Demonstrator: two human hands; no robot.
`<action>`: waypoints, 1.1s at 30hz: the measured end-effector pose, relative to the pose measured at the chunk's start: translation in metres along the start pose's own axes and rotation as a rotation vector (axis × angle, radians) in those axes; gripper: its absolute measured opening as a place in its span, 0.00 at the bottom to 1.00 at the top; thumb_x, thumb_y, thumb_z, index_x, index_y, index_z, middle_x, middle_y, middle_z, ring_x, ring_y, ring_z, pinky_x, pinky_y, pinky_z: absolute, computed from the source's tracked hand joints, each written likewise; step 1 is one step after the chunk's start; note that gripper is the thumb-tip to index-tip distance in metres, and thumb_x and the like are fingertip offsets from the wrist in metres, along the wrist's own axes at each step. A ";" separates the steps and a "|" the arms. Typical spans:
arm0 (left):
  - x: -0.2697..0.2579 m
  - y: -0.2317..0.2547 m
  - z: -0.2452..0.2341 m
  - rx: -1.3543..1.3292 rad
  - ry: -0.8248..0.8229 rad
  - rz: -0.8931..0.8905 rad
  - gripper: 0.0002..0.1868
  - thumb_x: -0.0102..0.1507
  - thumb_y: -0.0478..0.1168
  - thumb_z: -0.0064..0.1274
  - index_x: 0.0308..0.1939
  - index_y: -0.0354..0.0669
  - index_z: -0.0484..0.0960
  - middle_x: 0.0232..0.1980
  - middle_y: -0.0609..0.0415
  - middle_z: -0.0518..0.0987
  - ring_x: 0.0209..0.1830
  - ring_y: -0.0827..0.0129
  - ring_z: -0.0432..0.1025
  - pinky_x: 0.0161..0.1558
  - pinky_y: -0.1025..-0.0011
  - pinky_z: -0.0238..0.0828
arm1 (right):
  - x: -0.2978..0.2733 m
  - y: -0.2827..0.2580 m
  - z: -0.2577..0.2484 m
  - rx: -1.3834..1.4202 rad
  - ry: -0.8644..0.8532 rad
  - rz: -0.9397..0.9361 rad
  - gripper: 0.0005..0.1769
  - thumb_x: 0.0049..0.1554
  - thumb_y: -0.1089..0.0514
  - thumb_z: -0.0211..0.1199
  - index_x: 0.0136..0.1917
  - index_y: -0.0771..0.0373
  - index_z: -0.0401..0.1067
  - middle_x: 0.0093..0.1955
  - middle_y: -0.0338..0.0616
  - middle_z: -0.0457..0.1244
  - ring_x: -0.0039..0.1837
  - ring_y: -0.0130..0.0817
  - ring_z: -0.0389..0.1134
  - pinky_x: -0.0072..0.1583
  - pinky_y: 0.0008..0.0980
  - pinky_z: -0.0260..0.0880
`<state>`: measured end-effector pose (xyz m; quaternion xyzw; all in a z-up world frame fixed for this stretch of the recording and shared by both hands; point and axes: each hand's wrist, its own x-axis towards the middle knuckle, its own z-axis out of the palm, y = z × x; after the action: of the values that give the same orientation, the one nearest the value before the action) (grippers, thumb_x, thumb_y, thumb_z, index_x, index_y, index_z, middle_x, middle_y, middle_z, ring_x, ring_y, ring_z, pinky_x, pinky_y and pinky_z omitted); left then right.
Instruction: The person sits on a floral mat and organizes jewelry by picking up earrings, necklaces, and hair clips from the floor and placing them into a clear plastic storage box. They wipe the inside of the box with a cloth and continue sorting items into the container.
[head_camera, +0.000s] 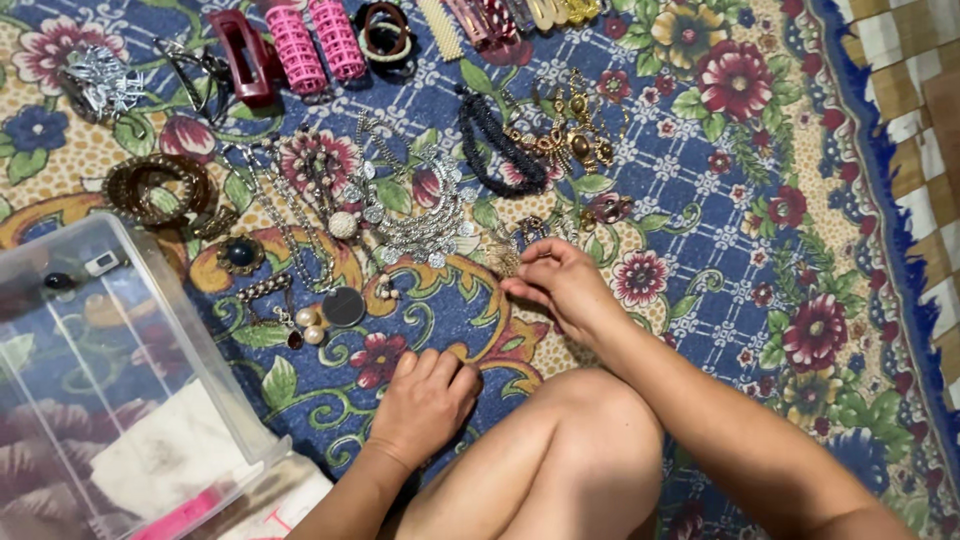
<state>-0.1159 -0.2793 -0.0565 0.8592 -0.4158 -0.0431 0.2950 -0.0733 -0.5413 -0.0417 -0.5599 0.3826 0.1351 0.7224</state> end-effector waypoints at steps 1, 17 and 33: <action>0.000 0.000 0.000 0.002 -0.015 -0.001 0.08 0.59 0.45 0.57 0.39 0.48 0.79 0.37 0.54 0.74 0.39 0.60 0.68 0.41 0.60 0.61 | 0.000 0.000 0.001 -0.005 0.007 -0.006 0.06 0.60 0.70 0.56 0.52 0.68 0.67 0.44 0.51 0.65 0.48 0.41 0.75 0.53 0.33 0.78; -0.001 -0.002 -0.004 -0.031 0.059 0.014 0.08 0.59 0.43 0.57 0.38 0.46 0.79 0.43 0.53 0.75 0.41 0.60 0.68 0.43 0.61 0.62 | -0.017 0.004 0.042 -0.061 0.053 0.096 0.16 0.59 0.71 0.55 0.61 0.76 0.70 0.56 0.55 0.68 0.57 0.39 0.74 0.59 0.30 0.76; -0.008 -0.005 0.003 -0.050 0.046 0.010 0.09 0.59 0.43 0.57 0.40 0.45 0.79 0.47 0.51 0.77 0.44 0.59 0.69 0.46 0.60 0.63 | -0.054 -0.008 0.021 -0.084 0.120 -0.027 0.11 0.60 0.70 0.57 0.55 0.75 0.73 0.51 0.55 0.71 0.53 0.38 0.75 0.53 0.26 0.75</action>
<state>-0.1186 -0.2728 -0.0630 0.8503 -0.4118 -0.0325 0.3262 -0.0953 -0.5120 0.0038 -0.6017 0.4119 0.1075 0.6758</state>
